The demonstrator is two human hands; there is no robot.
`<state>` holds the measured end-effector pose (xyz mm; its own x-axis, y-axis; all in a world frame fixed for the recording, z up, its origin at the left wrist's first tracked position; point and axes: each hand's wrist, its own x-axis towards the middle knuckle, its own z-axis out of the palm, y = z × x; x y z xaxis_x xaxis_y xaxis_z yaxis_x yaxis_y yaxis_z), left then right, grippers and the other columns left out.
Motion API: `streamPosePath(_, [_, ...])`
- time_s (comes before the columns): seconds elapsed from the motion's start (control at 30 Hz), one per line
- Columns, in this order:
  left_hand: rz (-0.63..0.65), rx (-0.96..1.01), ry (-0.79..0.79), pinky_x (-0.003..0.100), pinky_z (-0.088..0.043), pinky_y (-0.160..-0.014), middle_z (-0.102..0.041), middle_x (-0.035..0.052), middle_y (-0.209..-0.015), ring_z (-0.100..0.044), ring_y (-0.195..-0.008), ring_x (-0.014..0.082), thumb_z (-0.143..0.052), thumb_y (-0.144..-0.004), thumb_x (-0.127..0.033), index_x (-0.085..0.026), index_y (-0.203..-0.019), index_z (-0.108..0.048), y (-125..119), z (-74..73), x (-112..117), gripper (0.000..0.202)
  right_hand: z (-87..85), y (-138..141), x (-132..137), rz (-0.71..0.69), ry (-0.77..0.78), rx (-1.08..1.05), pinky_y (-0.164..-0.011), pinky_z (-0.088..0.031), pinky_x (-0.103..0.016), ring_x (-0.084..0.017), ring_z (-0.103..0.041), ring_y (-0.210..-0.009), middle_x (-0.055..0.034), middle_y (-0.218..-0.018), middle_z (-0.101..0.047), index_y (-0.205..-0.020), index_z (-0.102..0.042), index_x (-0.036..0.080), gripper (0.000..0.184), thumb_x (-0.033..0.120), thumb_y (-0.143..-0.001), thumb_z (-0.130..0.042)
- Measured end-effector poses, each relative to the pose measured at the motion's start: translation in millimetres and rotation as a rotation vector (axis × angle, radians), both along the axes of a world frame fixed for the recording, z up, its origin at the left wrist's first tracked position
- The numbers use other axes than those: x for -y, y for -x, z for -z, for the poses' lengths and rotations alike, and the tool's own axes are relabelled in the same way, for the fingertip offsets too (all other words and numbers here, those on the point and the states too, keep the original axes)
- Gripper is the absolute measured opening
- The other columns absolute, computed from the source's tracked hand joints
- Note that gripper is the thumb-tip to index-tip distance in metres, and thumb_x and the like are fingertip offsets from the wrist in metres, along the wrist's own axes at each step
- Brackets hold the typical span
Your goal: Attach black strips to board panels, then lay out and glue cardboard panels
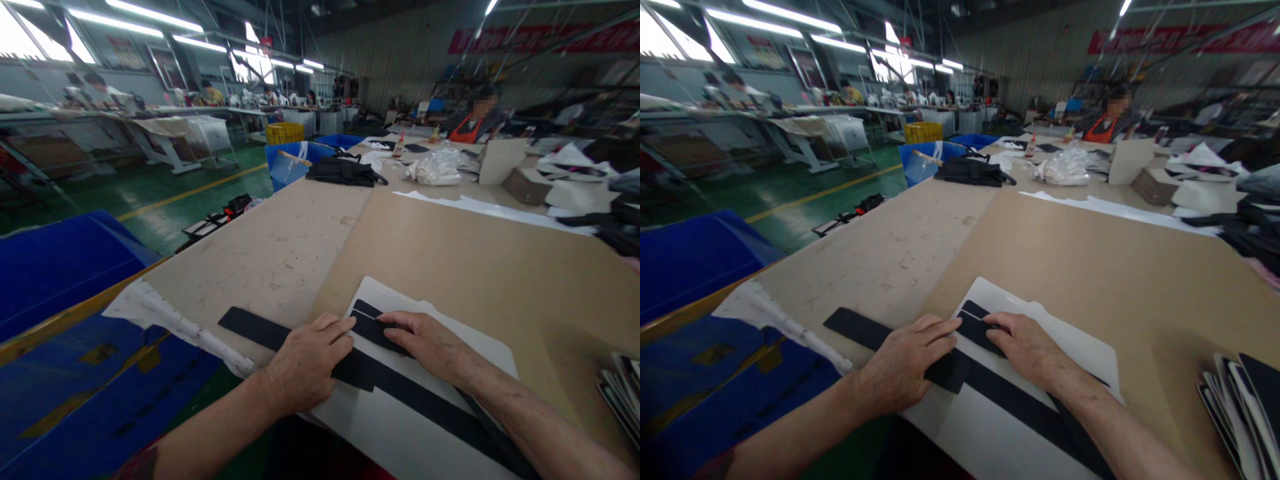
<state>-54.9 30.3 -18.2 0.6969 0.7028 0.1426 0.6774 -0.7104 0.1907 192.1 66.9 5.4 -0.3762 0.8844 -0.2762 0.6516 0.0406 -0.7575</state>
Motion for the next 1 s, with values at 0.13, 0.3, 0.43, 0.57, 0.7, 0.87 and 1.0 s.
streamPosePath(0.13, [-0.006,-0.004,-0.001,0.042,-0.051,-0.102,-0.052,0.0085,-0.149,-0.049,-0.125,0.0274,-0.057,-0.070,-0.010,-0.017,-0.117,-0.061,-0.8,-0.3,-0.3,0.047,0.7,-1.1,-1.1,0.004,-0.014,0.016,-0.085,-0.049,-0.037,-0.022,-0.066,-0.089,-0.0045,-0.103,-0.076,-0.120,-0.072,0.021,0.041,0.032,-0.087,-0.052])
streamPosePath(0.3, [-0.009,-0.004,-0.005,0.042,-0.052,-0.101,-0.054,0.0090,-0.146,-0.049,-0.124,0.0275,-0.056,-0.069,-0.008,-0.016,-0.115,-0.062,-2.3,-2.5,-0.3,0.047,-0.7,0.0,1.2,0.002,-0.024,0.028,-0.084,-0.048,-0.035,-0.021,-0.066,-0.088,-0.0039,-0.103,-0.076,-0.119,-0.072,0.021,0.038,0.031,-0.087,-0.052])
streamPosePath(0.43, [-0.019,-0.007,-0.002,0.043,-0.052,-0.100,-0.055,0.0088,-0.145,-0.049,-0.124,0.0278,-0.056,-0.066,-0.007,-0.017,-0.115,-0.062,-2.1,-2.4,-0.7,0.050,-4.7,2.4,2.7,0.034,-0.025,0.034,-0.076,-0.047,-0.033,-0.019,-0.064,-0.080,-0.0032,-0.092,-0.075,-0.118,-0.071,0.021,0.037,0.031,-0.087,-0.055])
streamPosePath(0.57, [-0.016,-0.009,0.003,0.044,-0.053,-0.101,-0.055,0.0089,-0.145,-0.049,-0.125,0.0284,-0.055,-0.063,-0.006,-0.017,-0.115,-0.062,-2.4,-3.5,-1.2,0.054,-16.2,-24.3,9.6,0.044,0.014,0.036,-0.065,-0.044,-0.030,-0.017,-0.060,-0.071,0.0001,-0.082,-0.069,-0.124,-0.068,0.024,0.046,0.034,-0.079,-0.067])
streamPosePath(0.7, [-0.019,-0.002,-0.009,0.044,-0.052,-0.102,-0.056,0.0086,-0.144,-0.049,-0.126,0.0278,-0.052,-0.060,-0.002,-0.017,-0.115,-0.063,-2.5,-4.1,-1.2,0.058,-24.8,-86.7,31.7,0.098,0.095,0.012,-0.066,-0.046,-0.028,-0.016,-0.060,-0.074,0.0010,-0.086,-0.066,-0.125,-0.067,0.028,0.057,0.031,-0.069,-0.075])
streamPosePath(0.87, [-0.022,0.046,-0.071,0.044,-0.050,-0.104,-0.057,0.0069,-0.143,-0.050,-0.126,0.0264,-0.048,-0.059,0.001,-0.019,-0.116,-0.064,0.1,4.8,-4.0,0.062,-12.6,-140.2,73.0,0.365,0.123,-0.033,-0.065,-0.044,-0.028,-0.015,-0.054,-0.068,0.0015,-0.077,-0.061,-0.105,-0.070,0.022,0.039,0.040,-0.071,-0.072])
streamPosePath(1.0, [-0.007,0.064,-0.109,0.045,-0.050,-0.105,-0.058,0.0074,-0.143,-0.051,-0.126,0.0273,-0.049,-0.068,-0.001,-0.019,-0.119,-0.064,2.5,10.7,-6.5,0.056,7.6,-141.4,94.5,0.558,0.090,-0.173,-0.064,-0.042,-0.027,-0.013,-0.053,-0.067,0.0029,-0.076,-0.058,-0.101,-0.064,0.020,0.038,0.044,-0.073,-0.070])
